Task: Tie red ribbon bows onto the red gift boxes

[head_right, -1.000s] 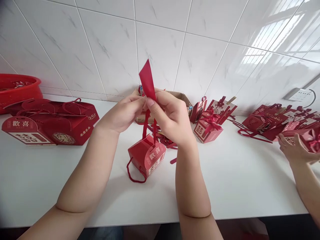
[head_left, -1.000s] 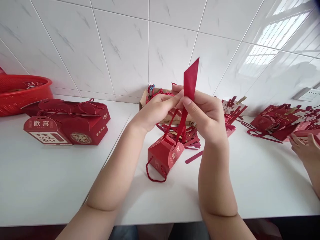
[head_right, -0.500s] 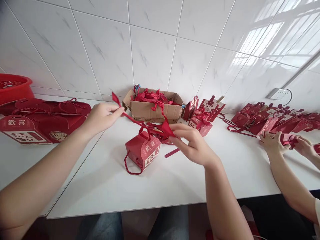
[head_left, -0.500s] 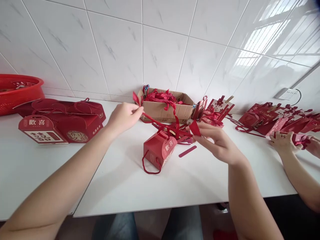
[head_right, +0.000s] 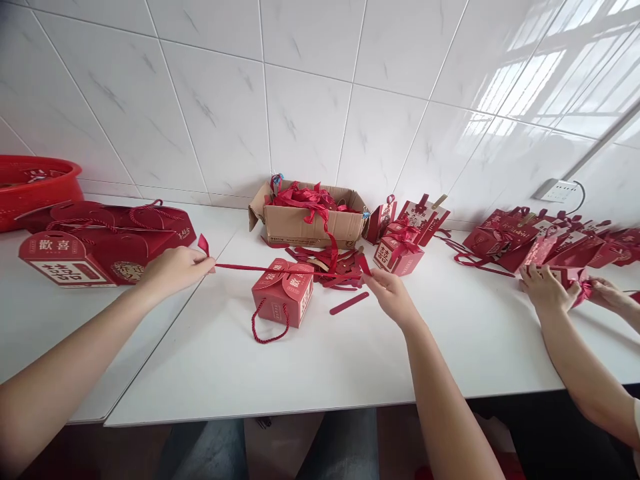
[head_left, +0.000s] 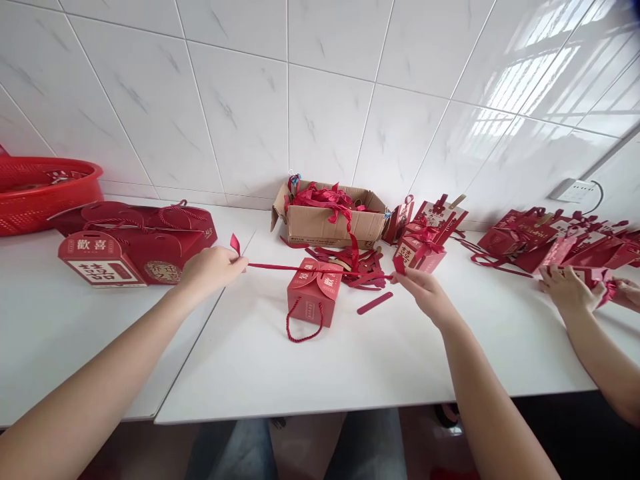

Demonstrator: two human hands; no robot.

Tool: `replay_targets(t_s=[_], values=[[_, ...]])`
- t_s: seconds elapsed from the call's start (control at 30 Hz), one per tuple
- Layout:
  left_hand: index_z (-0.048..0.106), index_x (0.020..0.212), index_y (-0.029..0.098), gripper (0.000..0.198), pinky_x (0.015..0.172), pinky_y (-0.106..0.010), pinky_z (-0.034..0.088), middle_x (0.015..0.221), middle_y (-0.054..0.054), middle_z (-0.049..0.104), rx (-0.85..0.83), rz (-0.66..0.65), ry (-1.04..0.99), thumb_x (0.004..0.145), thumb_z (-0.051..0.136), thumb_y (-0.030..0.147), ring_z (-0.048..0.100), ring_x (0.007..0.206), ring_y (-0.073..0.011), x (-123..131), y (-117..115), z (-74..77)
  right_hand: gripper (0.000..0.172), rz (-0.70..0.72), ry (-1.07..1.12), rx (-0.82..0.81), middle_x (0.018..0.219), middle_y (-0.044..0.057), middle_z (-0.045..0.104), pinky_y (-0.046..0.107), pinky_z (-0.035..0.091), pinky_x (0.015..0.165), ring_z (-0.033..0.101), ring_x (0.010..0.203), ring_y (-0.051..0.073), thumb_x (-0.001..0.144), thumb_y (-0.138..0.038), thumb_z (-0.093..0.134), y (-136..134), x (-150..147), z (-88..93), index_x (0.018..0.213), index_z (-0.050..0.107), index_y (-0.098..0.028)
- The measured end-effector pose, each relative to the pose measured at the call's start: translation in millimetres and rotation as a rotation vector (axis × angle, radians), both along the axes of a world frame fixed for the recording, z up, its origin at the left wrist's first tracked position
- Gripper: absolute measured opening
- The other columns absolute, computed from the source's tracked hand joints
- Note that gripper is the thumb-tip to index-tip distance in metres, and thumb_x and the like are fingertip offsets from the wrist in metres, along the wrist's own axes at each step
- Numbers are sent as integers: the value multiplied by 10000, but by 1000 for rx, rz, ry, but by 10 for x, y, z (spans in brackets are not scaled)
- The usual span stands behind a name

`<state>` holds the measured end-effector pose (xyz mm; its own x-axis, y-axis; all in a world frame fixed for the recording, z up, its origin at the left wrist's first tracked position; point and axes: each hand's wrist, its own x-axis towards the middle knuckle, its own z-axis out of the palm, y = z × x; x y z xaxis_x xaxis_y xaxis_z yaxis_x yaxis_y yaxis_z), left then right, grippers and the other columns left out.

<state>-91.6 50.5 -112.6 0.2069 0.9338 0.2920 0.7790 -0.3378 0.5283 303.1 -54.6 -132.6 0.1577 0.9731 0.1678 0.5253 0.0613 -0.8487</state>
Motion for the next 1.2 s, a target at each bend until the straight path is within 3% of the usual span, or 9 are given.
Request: replay_targets(t_s=[0.17, 0.27, 0.37, 0.47, 0.53, 0.6, 0.83, 1.1, 1.2], values=[[613, 515, 213, 302, 482, -251, 304, 539, -6, 629, -296, 120, 446, 750, 552, 392, 552, 486, -190, 50, -323, 337, 329, -206, 324, 12, 986, 94, 707, 365, 501, 810, 646, 943, 236, 739, -503, 598, 387, -92, 100, 762, 665, -182], [473, 527, 205, 417, 571, -315, 349, 511, -27, 563, -103, 187, 586, 827, 488, 494, 537, 515, -229, 144, -486, 482, 424, -361, 286, 198, 1107, 120, 662, 407, 497, 864, 619, 1023, 259, 741, -518, 607, 569, -169, 121, 987, 638, -174], [498, 725, 198, 345, 761, -427, 404, 800, -97, 637, 236, 216, 492, 855, 490, 517, 601, 784, -310, 272, -543, 477, 583, -547, 50, 550, 1287, 167, 541, 491, 412, 1003, 505, 1208, 305, 754, -485, 635, 627, -280, 129, 1232, 526, -171], [536, 959, 206, 268, 932, -448, 406, 1102, -112, 604, 287, -43, 222, 869, 516, 458, 565, 1055, -304, 465, -513, 327, 424, -331, -118, 758, 1265, 151, 557, 483, 400, 1028, 485, 1241, 290, 804, -414, 623, 553, -451, 96, 1167, 569, -202], [535, 1087, 243, 321, 961, -388, 444, 1245, -77, 568, 127, -304, 2, 854, 544, 464, 543, 1150, -263, 620, -476, 182, 272, -52, -103, 692, 1194, 121, 614, 442, 450, 979, 545, 1180, 261, 844, -383, 591, 474, -596, 34, 1063, 615, -224], [512, 1185, 262, 419, 981, -373, 463, 1332, -68, 533, -14, -433, -146, 825, 585, 464, 526, 1209, -255, 762, -443, 36, 235, 131, -55, 561, 1212, 111, 617, 411, 475, 952, 562, 1171, 248, 859, -372, 583, 408, -742, -50, 1042, 627, -231], [486, 1208, 241, 436, 970, -389, 507, 1333, -87, 541, -143, -412, -389, 823, 602, 410, 557, 1196, -248, 931, -443, -265, 210, 308, 41, 348, 1149, 80, 637, 376, 508, 915, 596, 1095, 220, 833, -289, 604, 340, -998, -216, 1035, 630, -238], [599, 1082, 235, 304, 1090, -433, 393, 1348, -103, 530, -60, -438, -348, 865, 550, 443, 461, 1307, -279, 918, -444, -349, 195, 262, 70, 328, 1123, 82, 638, 405, 497, 927, 593, 1085, 231, 780, -255, 637, 344, -1036, -236, 973, 636, -233], [631, 1040, 240, 282, 1033, -396, 444, 1288, -94, 573, -72, -389, -349, 912, 473, 435, 477, 1292, -262, 886, -446, -337, 143, 256, 126, 297, 1159, 92, 648, 411, 481, 955, 589, 1131, 240, 787, -292, 651, 353, -1029, -259, 913, 651, -225]])
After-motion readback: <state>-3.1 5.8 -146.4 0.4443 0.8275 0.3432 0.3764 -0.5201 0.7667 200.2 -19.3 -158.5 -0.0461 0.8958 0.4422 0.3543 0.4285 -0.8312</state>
